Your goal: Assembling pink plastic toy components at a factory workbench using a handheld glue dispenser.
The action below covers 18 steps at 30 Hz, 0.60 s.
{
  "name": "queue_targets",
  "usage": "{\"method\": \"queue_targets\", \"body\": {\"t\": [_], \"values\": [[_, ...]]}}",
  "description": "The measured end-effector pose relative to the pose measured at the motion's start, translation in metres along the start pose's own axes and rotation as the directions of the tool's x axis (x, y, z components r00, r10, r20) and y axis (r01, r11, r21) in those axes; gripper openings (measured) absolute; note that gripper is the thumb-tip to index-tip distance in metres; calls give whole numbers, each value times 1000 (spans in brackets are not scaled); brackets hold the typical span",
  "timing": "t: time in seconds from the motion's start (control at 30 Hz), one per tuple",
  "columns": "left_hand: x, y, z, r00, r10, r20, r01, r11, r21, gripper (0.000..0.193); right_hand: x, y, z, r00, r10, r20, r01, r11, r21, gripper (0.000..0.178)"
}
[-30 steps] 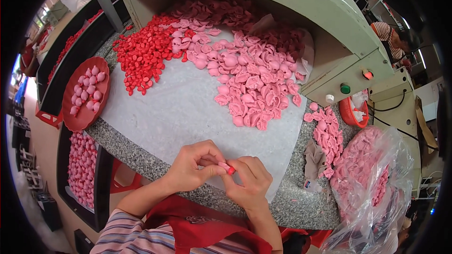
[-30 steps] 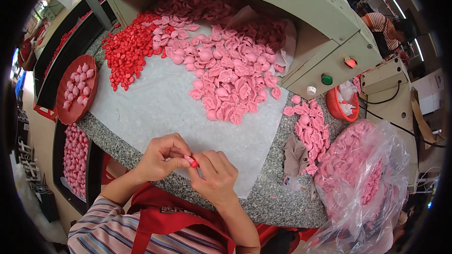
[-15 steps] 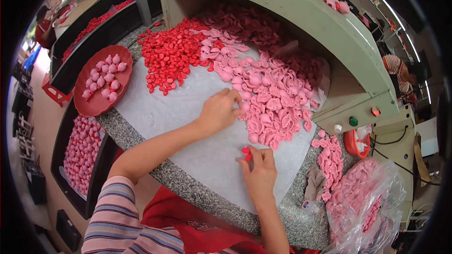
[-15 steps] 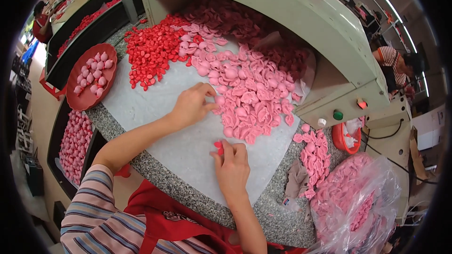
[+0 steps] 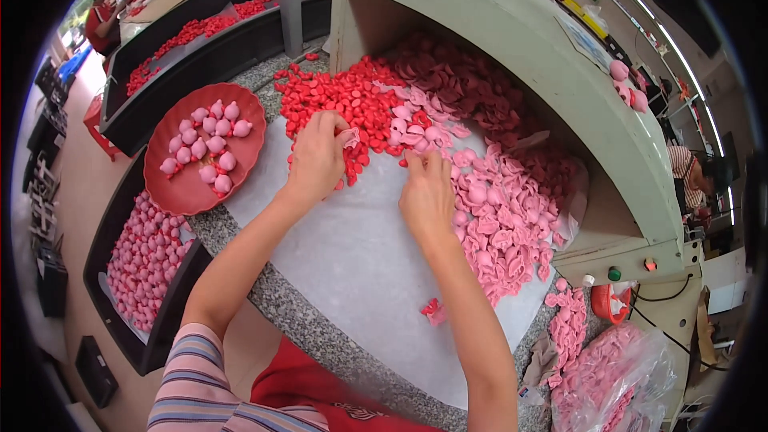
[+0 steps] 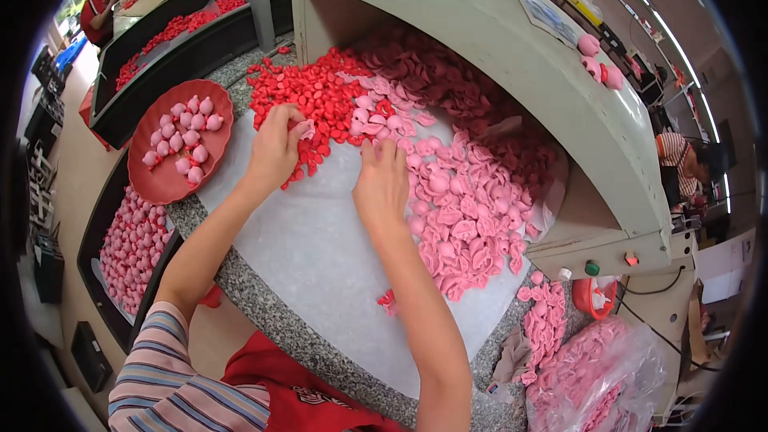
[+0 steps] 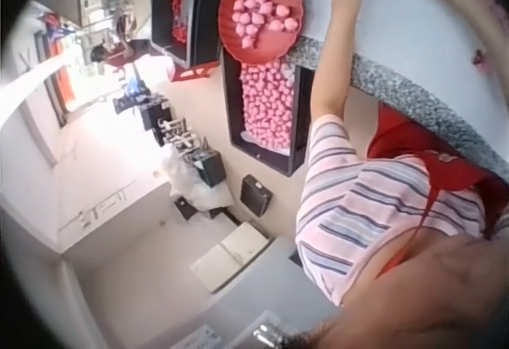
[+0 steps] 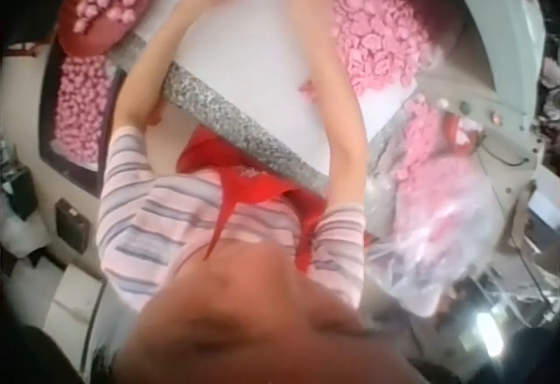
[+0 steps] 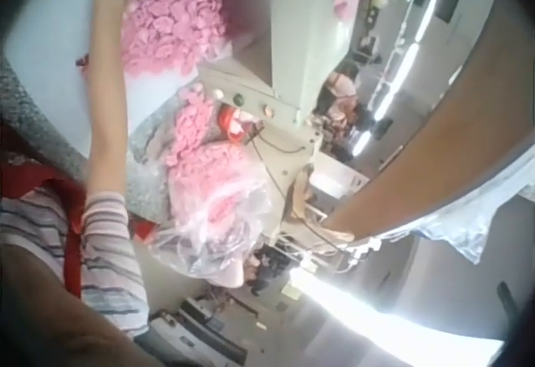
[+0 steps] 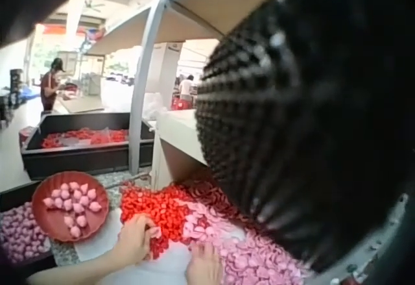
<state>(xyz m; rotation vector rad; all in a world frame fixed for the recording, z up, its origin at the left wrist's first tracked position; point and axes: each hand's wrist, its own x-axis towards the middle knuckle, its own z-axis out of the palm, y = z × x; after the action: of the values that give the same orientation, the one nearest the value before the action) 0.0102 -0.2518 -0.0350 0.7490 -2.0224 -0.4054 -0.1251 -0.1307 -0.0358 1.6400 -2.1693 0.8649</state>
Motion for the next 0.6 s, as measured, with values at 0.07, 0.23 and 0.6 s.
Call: {"method": "queue_targets", "body": {"t": [0.07, 0.23, 0.6], "values": [[-1, -8, 10, 999, 40, -8, -40, 998, -44, 15, 19, 5, 19, 988, -65, 140, 102, 955, -278, 22], [-31, 13, 10, 982, 35, 186, -12, 992, -125, 15, 20, 12, 20, 927, -240, 290, 331, 885, -327, 13], [43, -49, 34, 997, -70, 25, 70, 997, -8, 9, 37, 12, 15, 904, -327, 275, 413, 834, -365, 11]]}}
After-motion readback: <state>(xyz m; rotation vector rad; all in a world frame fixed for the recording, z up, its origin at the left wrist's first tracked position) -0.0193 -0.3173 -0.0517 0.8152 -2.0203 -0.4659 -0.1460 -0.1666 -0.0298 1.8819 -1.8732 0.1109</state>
